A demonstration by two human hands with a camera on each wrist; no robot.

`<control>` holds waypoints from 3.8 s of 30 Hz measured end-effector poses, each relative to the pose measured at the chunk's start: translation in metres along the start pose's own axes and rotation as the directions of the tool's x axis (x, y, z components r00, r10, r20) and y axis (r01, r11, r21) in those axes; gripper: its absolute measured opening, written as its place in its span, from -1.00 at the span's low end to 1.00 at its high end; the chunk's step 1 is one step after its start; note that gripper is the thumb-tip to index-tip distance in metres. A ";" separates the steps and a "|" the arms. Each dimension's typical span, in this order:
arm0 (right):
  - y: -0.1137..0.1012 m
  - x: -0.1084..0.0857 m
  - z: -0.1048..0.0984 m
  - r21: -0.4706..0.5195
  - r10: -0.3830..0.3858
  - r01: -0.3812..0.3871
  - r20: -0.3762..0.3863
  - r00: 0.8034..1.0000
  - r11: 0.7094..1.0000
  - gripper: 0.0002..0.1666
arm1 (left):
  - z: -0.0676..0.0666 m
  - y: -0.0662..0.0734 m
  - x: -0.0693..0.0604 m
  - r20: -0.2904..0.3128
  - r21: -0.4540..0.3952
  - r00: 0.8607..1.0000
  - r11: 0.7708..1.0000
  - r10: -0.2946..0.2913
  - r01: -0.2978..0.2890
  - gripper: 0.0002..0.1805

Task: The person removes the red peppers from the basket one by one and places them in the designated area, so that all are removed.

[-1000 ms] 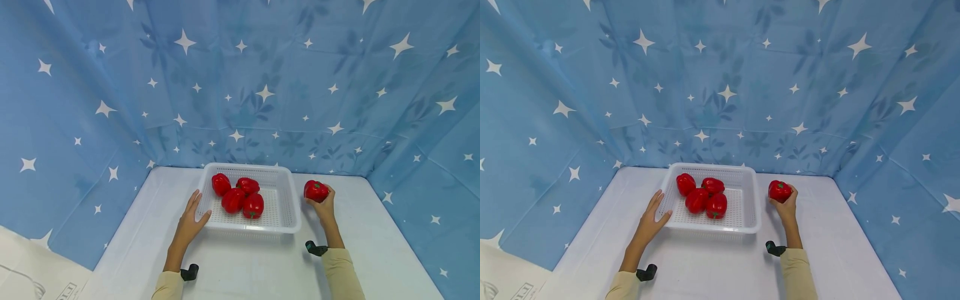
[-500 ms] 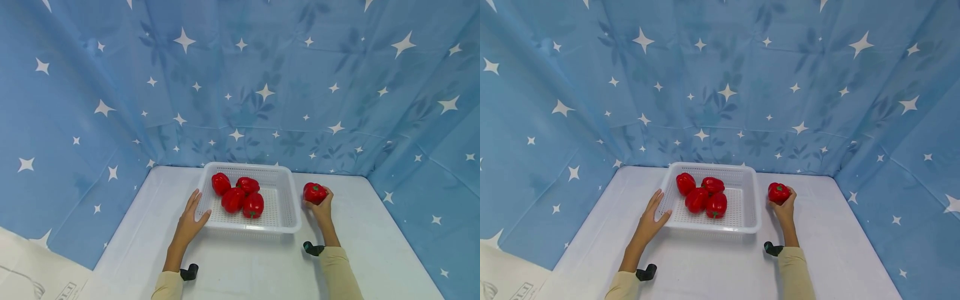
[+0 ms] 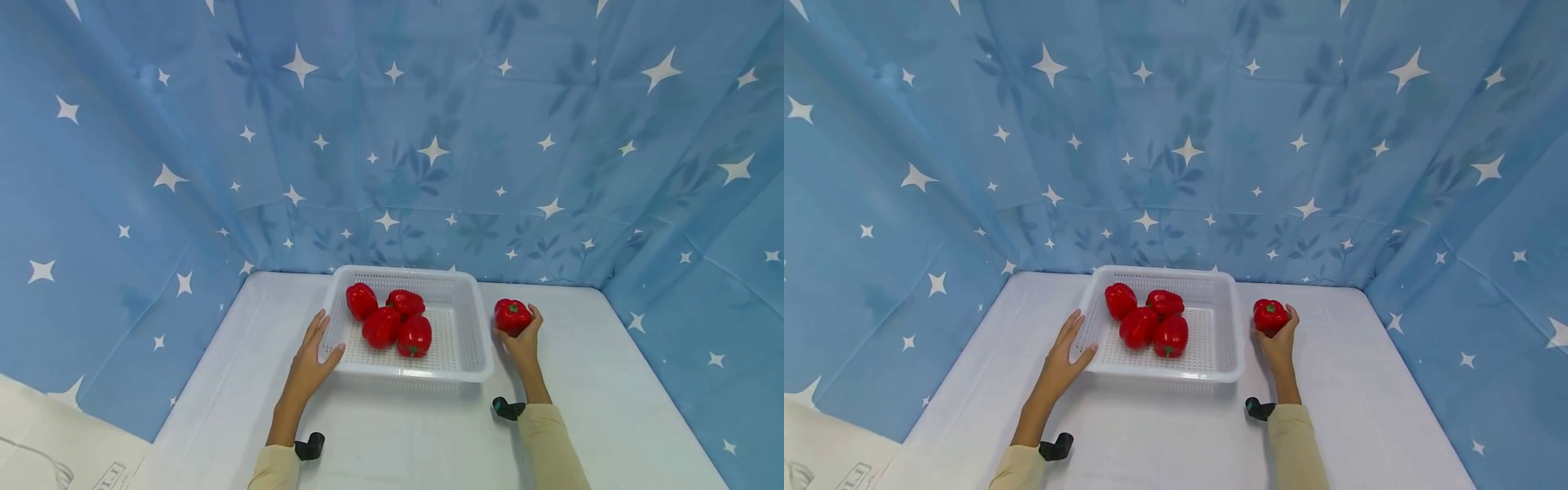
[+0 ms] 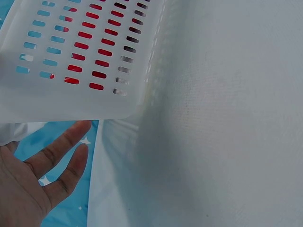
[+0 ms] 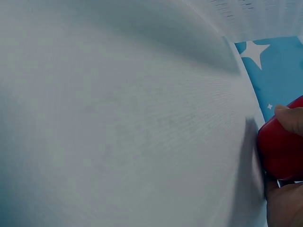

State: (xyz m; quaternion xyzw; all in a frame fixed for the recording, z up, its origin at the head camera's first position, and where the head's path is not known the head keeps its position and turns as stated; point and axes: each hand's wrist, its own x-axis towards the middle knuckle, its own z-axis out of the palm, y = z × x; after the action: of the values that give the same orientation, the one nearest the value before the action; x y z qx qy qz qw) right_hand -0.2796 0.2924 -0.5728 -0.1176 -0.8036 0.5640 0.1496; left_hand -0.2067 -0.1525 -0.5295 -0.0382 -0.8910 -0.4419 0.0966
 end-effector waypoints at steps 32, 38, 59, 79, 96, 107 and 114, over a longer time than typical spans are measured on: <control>0.001 -0.007 0.004 0.035 0.040 -0.039 -0.016 0.999 0.999 0.28 | 0.000 -0.001 -0.001 0.000 0.010 1.000 1.000 0.009 -0.009 -0.20; 0.001 -0.008 0.002 0.032 0.043 -0.042 -0.041 0.998 0.999 0.30 | 0.000 0.000 0.000 0.004 0.007 1.000 1.000 0.011 -0.011 -0.20; -0.028 -0.022 -0.013 -0.007 0.020 -0.021 -0.103 0.994 1.000 0.30 | 0.000 -0.002 -0.001 0.009 0.014 1.000 1.000 -0.001 0.001 -0.20; -0.096 -0.023 -0.037 -0.026 -0.180 0.179 -0.041 0.983 0.984 0.02 | 0.000 -0.002 0.001 0.005 0.009 1.000 1.000 0.003 -0.003 -0.21; -0.151 -0.018 -0.019 -0.024 -0.164 0.189 0.401 0.901 0.982 -0.05 | 0.000 -0.002 0.000 -0.005 0.019 1.000 1.000 0.018 -0.018 -0.21; -0.167 -0.010 0.006 -0.084 -0.067 0.154 0.631 0.773 0.985 -0.01 | -0.001 -0.001 0.002 0.009 0.013 1.000 1.000 0.002 -0.002 -0.21; -0.164 0.003 0.024 -0.091 0.068 -0.005 0.715 0.695 0.996 -0.05 | -0.002 -0.001 0.003 0.007 0.010 1.000 1.000 0.002 -0.002 -0.22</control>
State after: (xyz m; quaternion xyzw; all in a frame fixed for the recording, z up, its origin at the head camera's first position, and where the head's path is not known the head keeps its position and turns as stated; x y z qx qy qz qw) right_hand -0.2943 0.2178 -0.4261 0.0896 -0.8181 0.5348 -0.1917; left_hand -0.2099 -0.1547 -0.5288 -0.0400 -0.8935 -0.4372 0.0940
